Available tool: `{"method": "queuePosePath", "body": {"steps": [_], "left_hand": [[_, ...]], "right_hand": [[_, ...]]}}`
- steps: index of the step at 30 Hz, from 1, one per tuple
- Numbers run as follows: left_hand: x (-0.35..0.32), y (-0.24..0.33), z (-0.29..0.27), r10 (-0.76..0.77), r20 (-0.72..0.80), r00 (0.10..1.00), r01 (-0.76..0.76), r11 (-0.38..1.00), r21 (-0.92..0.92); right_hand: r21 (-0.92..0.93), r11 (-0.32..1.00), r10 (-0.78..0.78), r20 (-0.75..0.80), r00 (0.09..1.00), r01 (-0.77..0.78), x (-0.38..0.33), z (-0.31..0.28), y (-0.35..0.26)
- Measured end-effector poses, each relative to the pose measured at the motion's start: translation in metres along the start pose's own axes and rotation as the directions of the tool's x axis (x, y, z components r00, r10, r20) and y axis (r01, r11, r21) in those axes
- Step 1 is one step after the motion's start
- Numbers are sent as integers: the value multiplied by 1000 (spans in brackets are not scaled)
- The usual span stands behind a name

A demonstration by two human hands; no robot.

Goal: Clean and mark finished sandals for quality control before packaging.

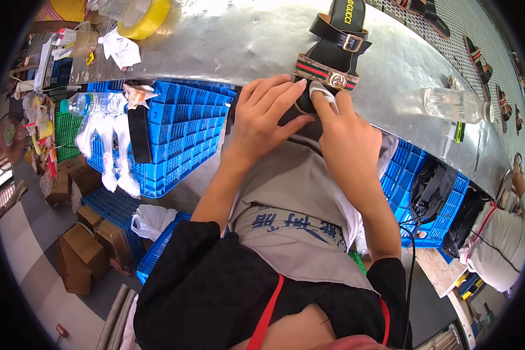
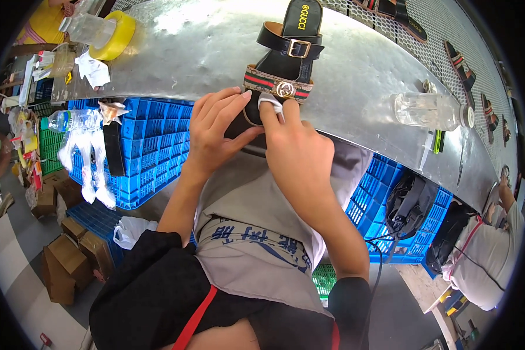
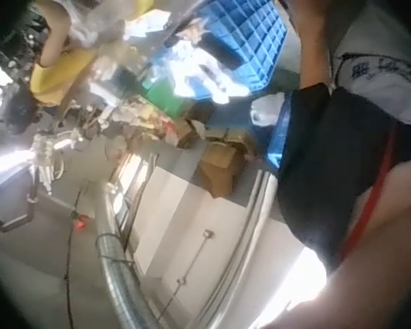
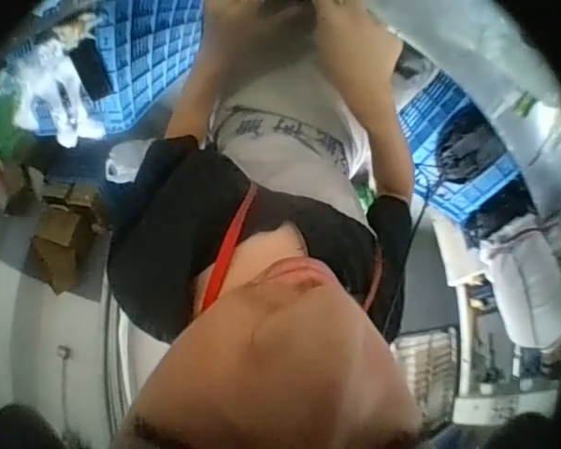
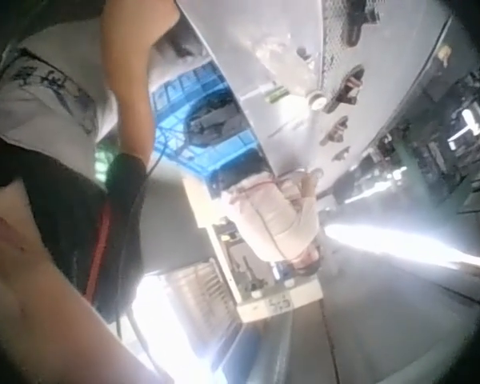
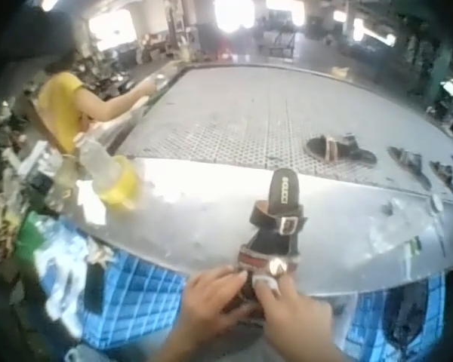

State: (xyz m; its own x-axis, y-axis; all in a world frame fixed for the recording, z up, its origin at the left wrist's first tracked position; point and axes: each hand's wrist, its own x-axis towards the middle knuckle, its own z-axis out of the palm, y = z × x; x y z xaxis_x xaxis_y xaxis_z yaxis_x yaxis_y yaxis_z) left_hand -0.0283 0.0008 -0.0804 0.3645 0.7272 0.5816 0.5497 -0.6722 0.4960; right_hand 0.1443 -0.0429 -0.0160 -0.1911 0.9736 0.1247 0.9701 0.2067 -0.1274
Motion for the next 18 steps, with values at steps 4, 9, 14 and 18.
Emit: {"method": "queuePosePath", "body": {"steps": [4,9,14,18], "left_hand": [[-4,0,1,-22,-28,999,21,1000,-12],[-4,-1,4,-27,-20,999,26,999,-45],[-4,-2,3,-35,-21,999,34,997,-69],[1,-4,1,-18,-9,1000,17,998,-66]], "right_hand": [[-60,998,-1,34,999,3,-17,-1,4],[-30,999,-33,-33,999,32,7,5,5],[-104,994,24,102,995,-14,-17,0,4],[-54,998,-31,-14,999,30,6,3,4]]}}
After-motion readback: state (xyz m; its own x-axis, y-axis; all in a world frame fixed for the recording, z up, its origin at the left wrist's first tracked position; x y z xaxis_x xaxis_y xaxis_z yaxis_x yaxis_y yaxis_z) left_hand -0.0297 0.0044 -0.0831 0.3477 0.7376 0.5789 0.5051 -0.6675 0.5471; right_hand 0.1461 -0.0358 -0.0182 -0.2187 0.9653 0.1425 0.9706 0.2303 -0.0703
